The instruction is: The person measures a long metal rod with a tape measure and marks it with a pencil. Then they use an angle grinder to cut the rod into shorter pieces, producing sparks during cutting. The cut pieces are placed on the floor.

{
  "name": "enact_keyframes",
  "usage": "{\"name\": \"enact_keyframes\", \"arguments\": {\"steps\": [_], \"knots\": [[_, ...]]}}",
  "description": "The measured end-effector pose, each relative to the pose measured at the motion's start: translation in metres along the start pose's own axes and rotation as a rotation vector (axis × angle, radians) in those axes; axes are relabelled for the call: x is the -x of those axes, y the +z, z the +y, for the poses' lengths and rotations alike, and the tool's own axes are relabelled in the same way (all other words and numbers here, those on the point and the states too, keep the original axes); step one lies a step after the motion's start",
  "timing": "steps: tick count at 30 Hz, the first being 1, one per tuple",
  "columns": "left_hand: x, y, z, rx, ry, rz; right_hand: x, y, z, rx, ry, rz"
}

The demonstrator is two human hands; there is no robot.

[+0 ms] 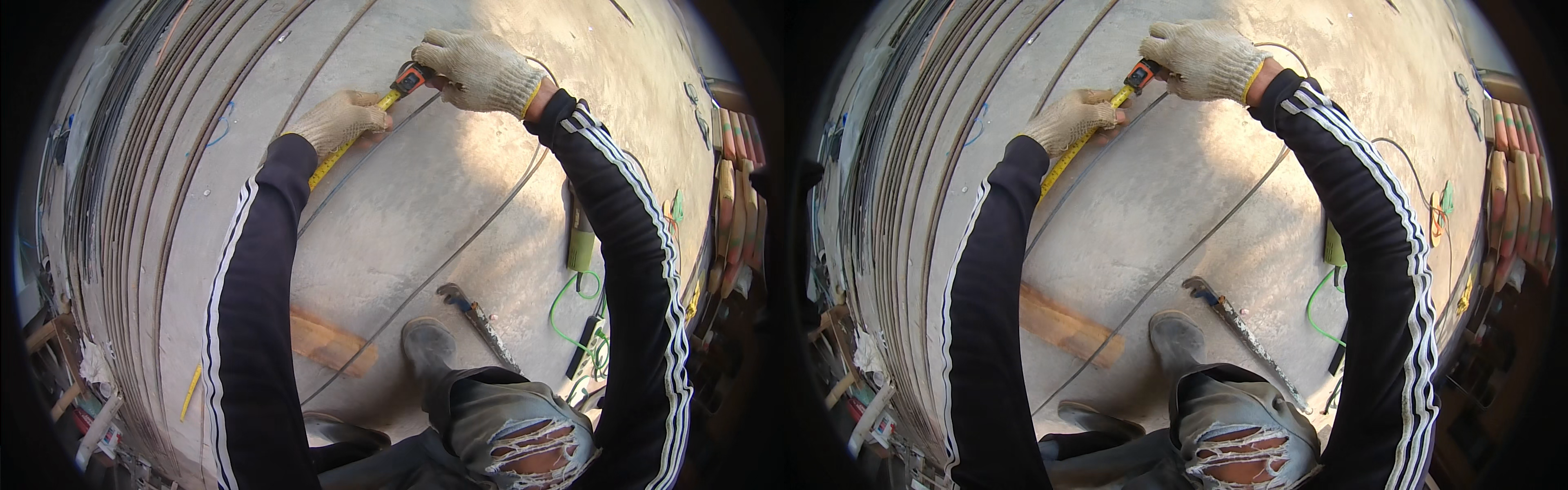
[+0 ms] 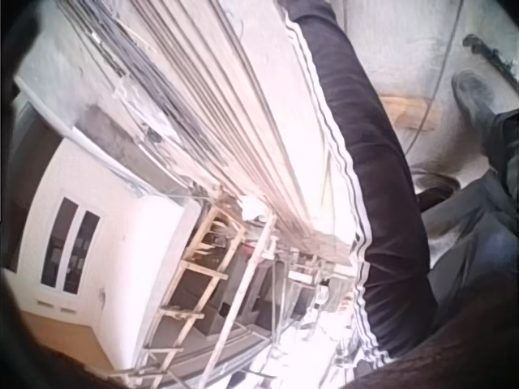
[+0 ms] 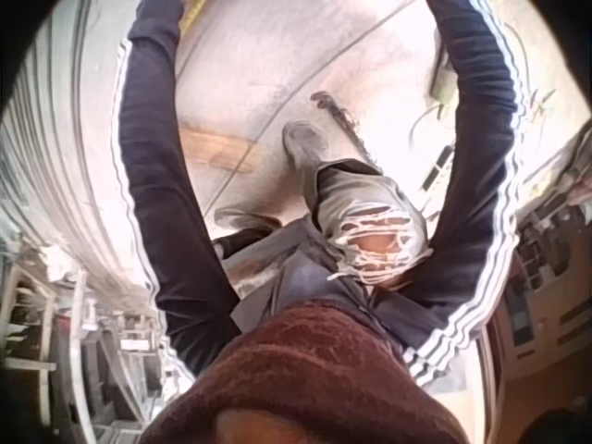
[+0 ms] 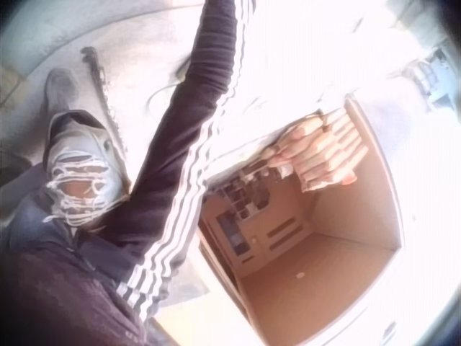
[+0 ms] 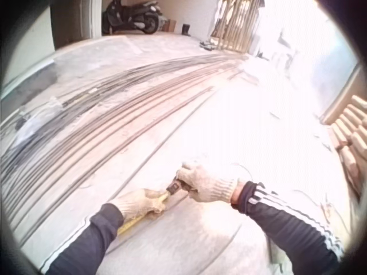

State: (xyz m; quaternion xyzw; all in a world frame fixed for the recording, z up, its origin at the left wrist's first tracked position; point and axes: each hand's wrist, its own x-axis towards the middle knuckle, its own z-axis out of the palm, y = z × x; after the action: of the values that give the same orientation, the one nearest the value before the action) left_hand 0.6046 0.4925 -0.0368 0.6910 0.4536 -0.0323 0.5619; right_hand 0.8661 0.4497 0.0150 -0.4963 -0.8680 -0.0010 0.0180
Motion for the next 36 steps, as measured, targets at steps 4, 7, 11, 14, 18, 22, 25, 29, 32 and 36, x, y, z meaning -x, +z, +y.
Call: {"name": "enact_keyframes", "arguments": {"steps": [4,7,11,14,18,22,25,29,32,36], "knots": [[0.004,0.004,-0.003,0.125,0.038,-0.062,0.006,0.005,0.009,-0.050,0.010,0.032],[0.008,0.006,-0.004,0.152,0.007,-0.113,0.013,0.008,0.014,-0.081,0.022,0.023],[0.016,0.006,-0.006,0.138,-0.064,-0.140,0.021,0.011,0.019,-0.075,-0.014,0.054],[0.024,0.005,-0.010,0.121,-0.080,-0.170,0.025,0.008,0.022,-0.122,-0.067,0.076],[0.036,0.003,-0.015,0.145,-0.092,-0.251,0.030,0.003,0.021,-0.166,-0.043,0.022],[0.048,0.006,-0.022,0.232,-0.188,-0.239,0.036,-0.001,0.020,-0.162,-0.074,0.037],[0.050,0.011,-0.028,0.437,-0.237,-0.239,0.042,-0.003,0.019,-0.116,-0.070,0.023],[0.049,0.013,-0.033,0.518,-0.247,-0.224,0.047,-0.010,0.013,-0.109,-0.028,-0.012],[0.051,0.014,-0.035,0.518,-0.227,-0.274,0.055,-0.016,0.005,-0.100,-0.013,-0.043],[0.053,0.018,-0.035,0.470,-0.205,-0.304,0.061,-0.017,0.006,-0.077,-0.036,-0.033]]}}
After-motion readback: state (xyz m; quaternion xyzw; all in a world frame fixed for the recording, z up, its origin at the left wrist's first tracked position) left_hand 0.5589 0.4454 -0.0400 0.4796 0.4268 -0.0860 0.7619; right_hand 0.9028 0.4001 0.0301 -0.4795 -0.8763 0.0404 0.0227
